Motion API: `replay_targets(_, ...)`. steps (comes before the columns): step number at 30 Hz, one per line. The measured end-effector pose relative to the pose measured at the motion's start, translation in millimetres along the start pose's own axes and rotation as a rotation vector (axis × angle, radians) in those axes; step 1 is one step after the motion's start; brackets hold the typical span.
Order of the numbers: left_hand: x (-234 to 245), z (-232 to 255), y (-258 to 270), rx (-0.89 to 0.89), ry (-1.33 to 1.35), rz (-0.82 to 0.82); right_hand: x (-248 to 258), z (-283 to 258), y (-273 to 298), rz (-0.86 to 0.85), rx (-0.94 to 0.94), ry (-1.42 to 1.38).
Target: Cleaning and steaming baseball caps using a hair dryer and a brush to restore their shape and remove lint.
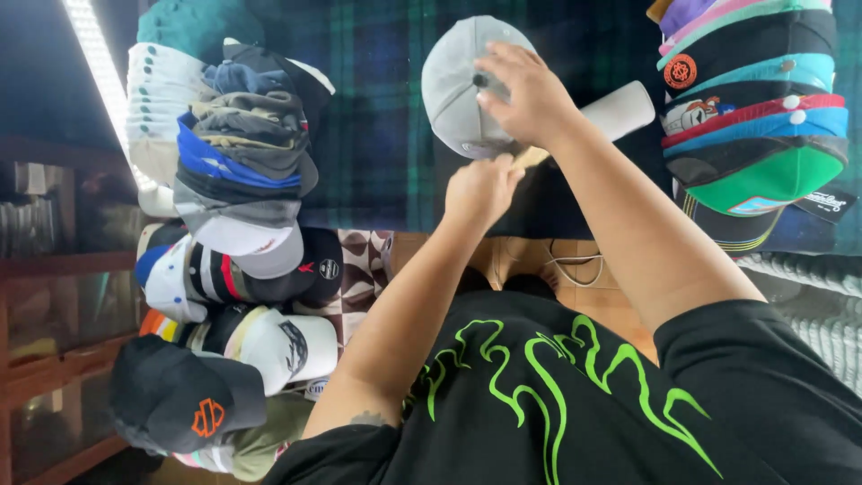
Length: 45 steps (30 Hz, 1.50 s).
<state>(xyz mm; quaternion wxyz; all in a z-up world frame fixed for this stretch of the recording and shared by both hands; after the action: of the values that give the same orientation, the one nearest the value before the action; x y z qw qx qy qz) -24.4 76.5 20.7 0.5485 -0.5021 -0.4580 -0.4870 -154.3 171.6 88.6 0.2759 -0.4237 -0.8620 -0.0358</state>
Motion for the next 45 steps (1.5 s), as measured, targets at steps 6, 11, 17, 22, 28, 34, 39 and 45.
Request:
replay_targets(6, 3, -31, 31, -0.139, 0.109, -0.450, -36, -12, -19, -0.164, -0.245, 0.304)
replay_targets(11, -29, -51, 43, -0.244, 0.171, -0.233, -48, -18, -19, -0.113, -0.311, 0.416)
replay_targets(17, -10, -118, 40, -0.341, 0.205, 0.107, -52, -16, -15, -0.033, -0.251, 0.442)
replay_targets(22, -4, -126, 31, -0.385, 0.281, -0.127, -53, -23, -16, -0.013, -0.281, 0.440)
replay_targets(28, -11, -111, 31, -0.351, 0.294, -0.319, -53, -17, -14, -0.008, -0.266, 0.454)
replay_targets(34, -19, -159, 47, -0.383, 0.350, -0.087, -53, -24, -16, -0.026, -0.324, 0.437)
replay_targets(39, -12, -200, 51, -0.224, 0.447, 0.013, -54, -21, -16, -0.027, -0.335, 0.438)
replay_targets(45, 4, -195, 75, 0.375, 0.867, -0.348, -53, -21, -18, -0.047, -0.335, 0.443)
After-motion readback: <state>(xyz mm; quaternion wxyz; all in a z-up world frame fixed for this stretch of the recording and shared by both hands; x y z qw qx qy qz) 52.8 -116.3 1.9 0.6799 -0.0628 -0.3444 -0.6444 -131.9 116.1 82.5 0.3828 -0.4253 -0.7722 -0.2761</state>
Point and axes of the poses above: each hand's wrist, its own y-axis away from the middle knuckle, its own x-axis out of the back of the hand, z = x × y, the point moved 2 cm from there along -y, towards the middle knuckle, and after that the axes turned 15 degrees about -y, right-handed, at the moved point
